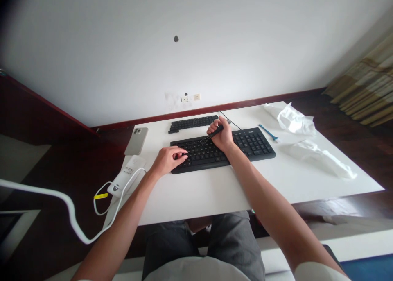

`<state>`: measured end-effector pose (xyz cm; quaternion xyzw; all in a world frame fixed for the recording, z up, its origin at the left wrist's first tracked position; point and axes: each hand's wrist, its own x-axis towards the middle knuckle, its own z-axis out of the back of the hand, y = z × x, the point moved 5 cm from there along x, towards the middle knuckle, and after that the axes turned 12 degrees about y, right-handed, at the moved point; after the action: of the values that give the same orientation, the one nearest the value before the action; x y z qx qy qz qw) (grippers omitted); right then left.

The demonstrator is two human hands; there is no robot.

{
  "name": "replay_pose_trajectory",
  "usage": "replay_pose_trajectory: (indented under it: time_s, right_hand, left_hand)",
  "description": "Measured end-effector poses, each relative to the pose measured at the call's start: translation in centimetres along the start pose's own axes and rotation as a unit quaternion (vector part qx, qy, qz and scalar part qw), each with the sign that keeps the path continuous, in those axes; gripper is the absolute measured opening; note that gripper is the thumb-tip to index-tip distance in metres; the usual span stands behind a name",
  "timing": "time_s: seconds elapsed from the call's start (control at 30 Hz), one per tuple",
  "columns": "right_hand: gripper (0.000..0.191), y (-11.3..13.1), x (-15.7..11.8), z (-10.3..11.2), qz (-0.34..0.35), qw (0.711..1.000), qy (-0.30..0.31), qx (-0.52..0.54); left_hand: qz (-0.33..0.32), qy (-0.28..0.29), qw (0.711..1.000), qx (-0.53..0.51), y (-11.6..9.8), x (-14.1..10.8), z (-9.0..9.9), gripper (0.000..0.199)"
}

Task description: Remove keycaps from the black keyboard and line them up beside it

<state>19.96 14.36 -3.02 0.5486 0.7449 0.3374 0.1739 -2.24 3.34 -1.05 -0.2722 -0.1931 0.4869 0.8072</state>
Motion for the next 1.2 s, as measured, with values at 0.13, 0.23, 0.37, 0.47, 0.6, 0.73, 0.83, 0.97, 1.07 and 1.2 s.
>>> replay_pose_trajectory:
  time_s: [0.13, 0.23, 0.37, 0.47, 0.6, 0.73, 0.83, 0.97, 1.07, 1.2]
  right_hand:
    - [0.052, 0.1, -0.1, -0.1, -0.002, 1.000, -0.005, -0.006]
    - [0.050, 0.1, -0.1, -0.1, -0.002, 1.000, 0.004, 0.015]
    - [0.044, -0.1, 0.1, 0.1, -0.002, 0.999, 0.018, 0.048]
    - [0.042, -0.1, 0.2, 0.3, -0.006, 0.999, 0.015, 0.046]
    - [0.041, -0.2, 0.2, 0.3, -0.008, 0.999, 0.014, 0.045]
    - [0.039, -0.2, 0.2, 0.2, -0.009, 0.997, 0.021, 0.077]
    - [0.038, -0.3, 0.2, 0.2, -0.012, 0.996, 0.023, 0.090]
    - [0.037, -0.3, 0.3, 0.2, -0.013, 0.995, 0.023, 0.096]
    - [0.035, -0.3, 0.3, 0.2, -0.011, 0.995, 0.019, 0.102]
    - [0.034, -0.3, 0.3, 0.1, -0.013, 0.994, 0.018, 0.105]
  left_hand:
    - [0.046, -0.092, 0.995, 0.004, 1.5, -0.1, 1.4, 0.021]
    - [0.080, -0.129, 0.988, 0.020, 3.0, -0.2, 2.0, 0.023]
    - [0.140, -0.139, 0.978, 0.061, 4.4, 0.0, 2.7, 0.024]
    - [0.161, -0.123, 0.973, 0.108, 4.0, 1.2, 3.2, 0.025]
    - [0.148, -0.087, 0.969, 0.177, 2.5, 4.3, 3.4, 0.023]
    - [0.146, -0.061, 0.964, 0.212, 2.5, 6.9, 3.0, 0.024]
    - [0.172, -0.043, 0.959, 0.223, 3.5, 7.4, 2.6, 0.024]
    - [0.210, -0.027, 0.951, 0.227, 4.6, 7.1, 2.3, 0.026]
    - [0.214, -0.024, 0.951, 0.221, 5.1, 7.2, 2.2, 0.026]
    - [0.210, -0.029, 0.953, 0.214, 5.3, 7.6, 2.1, 0.026]
